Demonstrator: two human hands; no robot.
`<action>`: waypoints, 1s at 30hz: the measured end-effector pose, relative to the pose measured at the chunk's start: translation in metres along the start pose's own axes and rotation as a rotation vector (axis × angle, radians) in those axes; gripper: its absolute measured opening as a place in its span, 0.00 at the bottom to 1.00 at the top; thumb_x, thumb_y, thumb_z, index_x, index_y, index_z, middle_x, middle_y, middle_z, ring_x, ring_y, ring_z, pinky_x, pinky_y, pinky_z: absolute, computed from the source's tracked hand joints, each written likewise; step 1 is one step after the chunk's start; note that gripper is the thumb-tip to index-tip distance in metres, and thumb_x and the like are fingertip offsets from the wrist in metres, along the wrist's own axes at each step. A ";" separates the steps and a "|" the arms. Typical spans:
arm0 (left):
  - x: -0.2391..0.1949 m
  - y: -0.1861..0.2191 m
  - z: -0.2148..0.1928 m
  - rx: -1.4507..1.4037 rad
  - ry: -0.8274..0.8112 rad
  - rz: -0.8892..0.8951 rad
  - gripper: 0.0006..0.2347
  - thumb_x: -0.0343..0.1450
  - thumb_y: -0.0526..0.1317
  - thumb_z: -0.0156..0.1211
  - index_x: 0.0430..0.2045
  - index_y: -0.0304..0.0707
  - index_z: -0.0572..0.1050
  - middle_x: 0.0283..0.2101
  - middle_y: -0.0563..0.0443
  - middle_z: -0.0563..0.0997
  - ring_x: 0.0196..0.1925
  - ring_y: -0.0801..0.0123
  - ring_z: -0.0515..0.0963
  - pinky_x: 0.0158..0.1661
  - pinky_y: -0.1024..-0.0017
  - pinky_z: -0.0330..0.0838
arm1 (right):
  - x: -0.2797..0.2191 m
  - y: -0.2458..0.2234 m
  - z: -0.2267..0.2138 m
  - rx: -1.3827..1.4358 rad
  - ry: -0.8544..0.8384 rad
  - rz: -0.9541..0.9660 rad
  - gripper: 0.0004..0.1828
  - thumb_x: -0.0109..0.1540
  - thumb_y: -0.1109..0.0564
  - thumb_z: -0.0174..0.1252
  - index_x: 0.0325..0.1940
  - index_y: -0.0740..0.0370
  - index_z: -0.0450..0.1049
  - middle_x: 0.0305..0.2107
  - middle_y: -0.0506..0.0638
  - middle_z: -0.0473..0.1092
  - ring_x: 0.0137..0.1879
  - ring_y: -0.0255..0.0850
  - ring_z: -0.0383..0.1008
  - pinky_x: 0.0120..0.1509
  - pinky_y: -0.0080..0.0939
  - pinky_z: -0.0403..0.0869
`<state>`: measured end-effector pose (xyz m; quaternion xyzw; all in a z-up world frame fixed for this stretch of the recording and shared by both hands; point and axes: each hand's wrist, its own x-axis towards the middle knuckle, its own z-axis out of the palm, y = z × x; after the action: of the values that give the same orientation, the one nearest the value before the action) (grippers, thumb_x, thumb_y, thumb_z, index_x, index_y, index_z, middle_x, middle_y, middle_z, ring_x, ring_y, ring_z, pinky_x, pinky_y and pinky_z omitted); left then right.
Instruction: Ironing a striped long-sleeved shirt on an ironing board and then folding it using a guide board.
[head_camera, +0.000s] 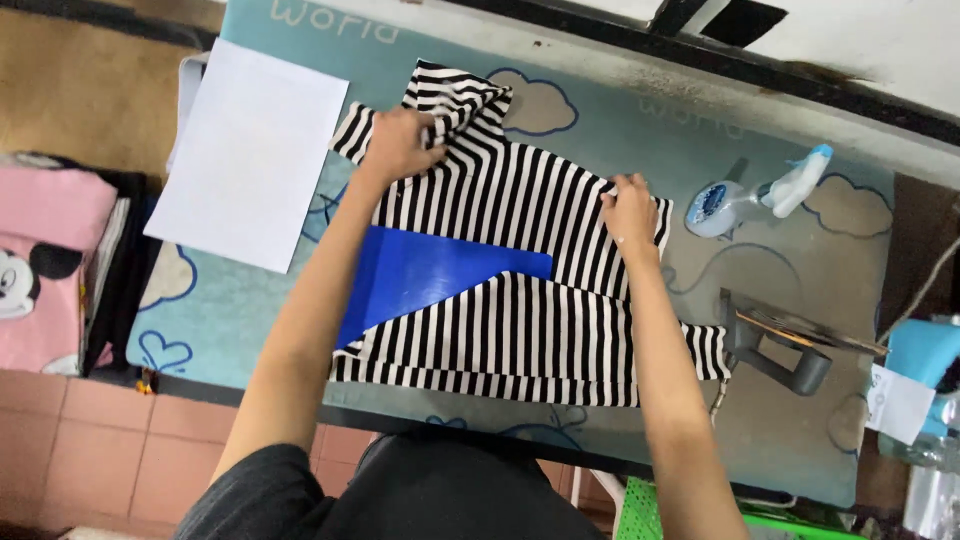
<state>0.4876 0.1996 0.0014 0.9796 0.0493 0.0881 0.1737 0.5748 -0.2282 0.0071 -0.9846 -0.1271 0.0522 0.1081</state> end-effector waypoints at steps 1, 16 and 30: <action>-0.013 -0.002 -0.018 0.004 0.003 -0.012 0.17 0.59 0.58 0.71 0.33 0.54 0.82 0.30 0.54 0.83 0.40 0.55 0.83 0.43 0.53 0.69 | -0.010 -0.004 -0.008 0.001 -0.004 -0.013 0.19 0.66 0.49 0.61 0.60 0.53 0.74 0.51 0.51 0.69 0.53 0.56 0.77 0.51 0.59 0.76; -0.342 0.114 -0.283 -0.532 0.192 -0.255 0.12 0.59 0.40 0.74 0.16 0.45 0.70 0.13 0.51 0.65 0.19 0.67 0.61 0.27 0.75 0.57 | -0.219 -0.001 -0.073 0.130 0.362 -0.326 0.18 0.61 0.65 0.64 0.53 0.51 0.80 0.36 0.46 0.67 0.35 0.50 0.75 0.37 0.48 0.73; -0.473 0.180 -0.270 -0.586 -0.252 -0.103 0.06 0.55 0.37 0.72 0.17 0.41 0.80 0.10 0.41 0.73 0.18 0.48 0.76 0.28 0.64 0.72 | -0.276 0.039 -0.024 -0.331 0.653 -0.150 0.20 0.48 0.56 0.73 0.39 0.44 0.73 0.39 0.42 0.63 0.46 0.48 0.66 0.53 0.51 0.63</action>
<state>-0.0151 0.0606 0.2401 0.8872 0.0495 -0.0323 0.4576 0.3216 -0.3420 0.0421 -0.9414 -0.1646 -0.2941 -0.0143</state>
